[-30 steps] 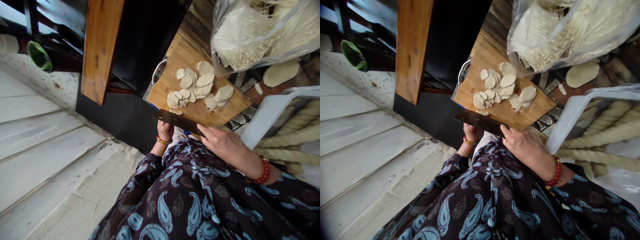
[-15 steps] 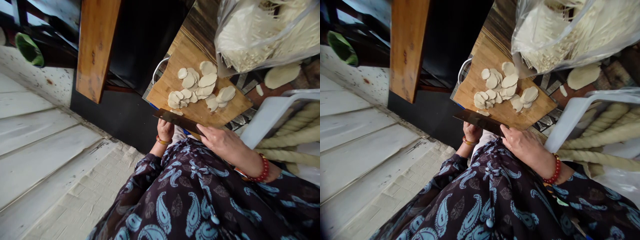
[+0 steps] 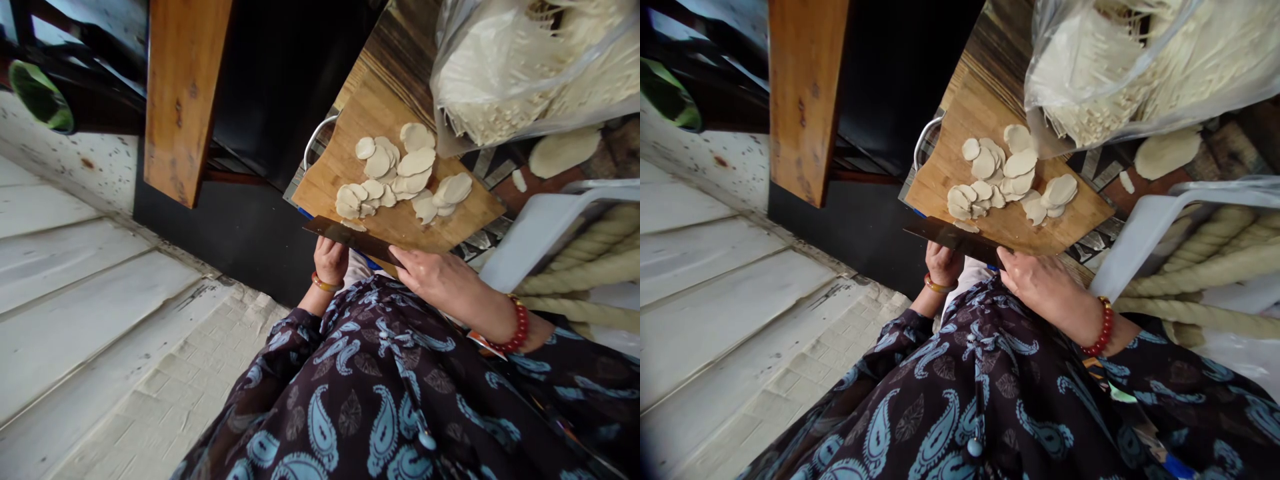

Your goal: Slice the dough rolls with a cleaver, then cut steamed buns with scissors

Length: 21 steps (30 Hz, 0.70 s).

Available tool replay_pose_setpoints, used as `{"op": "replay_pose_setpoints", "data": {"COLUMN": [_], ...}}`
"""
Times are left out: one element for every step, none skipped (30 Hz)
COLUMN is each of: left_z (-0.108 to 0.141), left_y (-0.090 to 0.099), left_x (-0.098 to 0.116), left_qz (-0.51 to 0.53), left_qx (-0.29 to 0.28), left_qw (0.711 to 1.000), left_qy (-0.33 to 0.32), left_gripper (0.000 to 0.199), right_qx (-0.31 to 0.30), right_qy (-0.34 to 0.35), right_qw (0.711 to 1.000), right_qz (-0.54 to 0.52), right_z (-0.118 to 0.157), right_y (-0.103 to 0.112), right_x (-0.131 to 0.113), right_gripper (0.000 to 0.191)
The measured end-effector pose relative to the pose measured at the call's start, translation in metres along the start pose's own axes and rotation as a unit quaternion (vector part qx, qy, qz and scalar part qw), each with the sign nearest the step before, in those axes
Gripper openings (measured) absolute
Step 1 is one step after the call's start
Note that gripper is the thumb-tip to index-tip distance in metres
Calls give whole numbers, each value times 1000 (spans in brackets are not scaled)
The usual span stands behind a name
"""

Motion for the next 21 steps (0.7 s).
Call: {"op": "replay_pose_setpoints", "data": {"left_z": [-1, -1, -2, -2, -3, -3, -3, -4, -4, -4, -4, -4, -5, -5, -6, -6, -7, -7, -8, -8, -8], "left_y": [1, 1, 2, 2, 2, 2, 1, 1, 1, 0, 0, 0, 0, 0, 0, 1, 1, 1, 1, 1, 1], "left_x": [1, 1, 1, 1, 1, 0, -1, -1, -2, -3, -3, -3, -4, -3, -3, -2, -2, -1, 0, 0, -1], "left_qz": [0, 1, 4, 7, 9, 12, 14, 16, 18, 19, 20, 21, 21, 21, 22, 23, 23, 24, 26, 28, 31], "left_qx": [0, 1, 2, 0, -2, -5, -9, -12, -15, -18, -20, -21, -22, -22, -21, -20, -18, -17, -16, -17, -20], "left_qw": [1000, 1000, 1000, 1000, 1000, 1000, 1000, 1000, 1000, 999, 999, 999, 999, 999, 999, 999, 999, 1000, 1000, 999, 999], "left_qy": [-2, -4, -4, -3, 0, 4, 8, 12, 16, 20, 22, 23, 23, 22, 20, 16, 12, 8, 5, 4, 6], "left_gripper": [19, 19, 19, 19, 20, 20, 21, 21, 21, 22, 22, 22, 23, 24, 24, 23, 22, 21, 20, 20, 20], "right_qx": [1, 2, 3, 3, 4, 4, 4, 5, 7, 8, 10, 11, 12, 11, 10, 10, 9, 8, 6, 5, 3], "right_qy": [1, 3, 5, 6, 5, 3, 0, -1, 0, 2, 4, 5, 5, 5, 5, 5, 6, 5, 4, 2, -2], "right_qw": [1000, 1000, 1000, 1000, 1000, 1000, 1000, 1000, 1000, 1000, 1000, 1000, 1000, 1000, 1000, 1000, 1000, 1000, 1000, 1000, 1000], "right_qz": [-2, -4, -6, -7, -8, -8, -8, -9, -12, -16, -19, -22, -24, -26, -27, -27, -26, -25, -22, -19, -16], "right_z": [-1, -2, -3, -3, -4, -4, -4, -5, -6, -7, -7, -8, -9, -10, -11, -12, -13, -13, -14, -15, -16], "right_y": [0, 0, 0, 0, -1, -2, -3, -3, -4, -5, -5, -6, -6, -6, -7, -7, -7, -8, -8, -9, -9], "right_x": [0, -1, -1, -1, -1, 0, 1, 1, 1, 1, 2, 2, 2, 3, 3, 3, 3, 3, 3, 3, 3], "right_gripper": [40, 40, 40, 40, 40, 40, 41, 41, 42, 42, 43, 43, 44, 44, 45, 45, 45, 45, 46, 46, 46]}}
Point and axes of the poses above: each hand's wrist, its own z-axis away from the middle knuckle, its own y-axis out of the back of the hand, x = y × z, the point moved 8 cm from there along -z, towards the middle knuckle, and after that the axes turned 4 degrees about x, right-handed, at the moved point
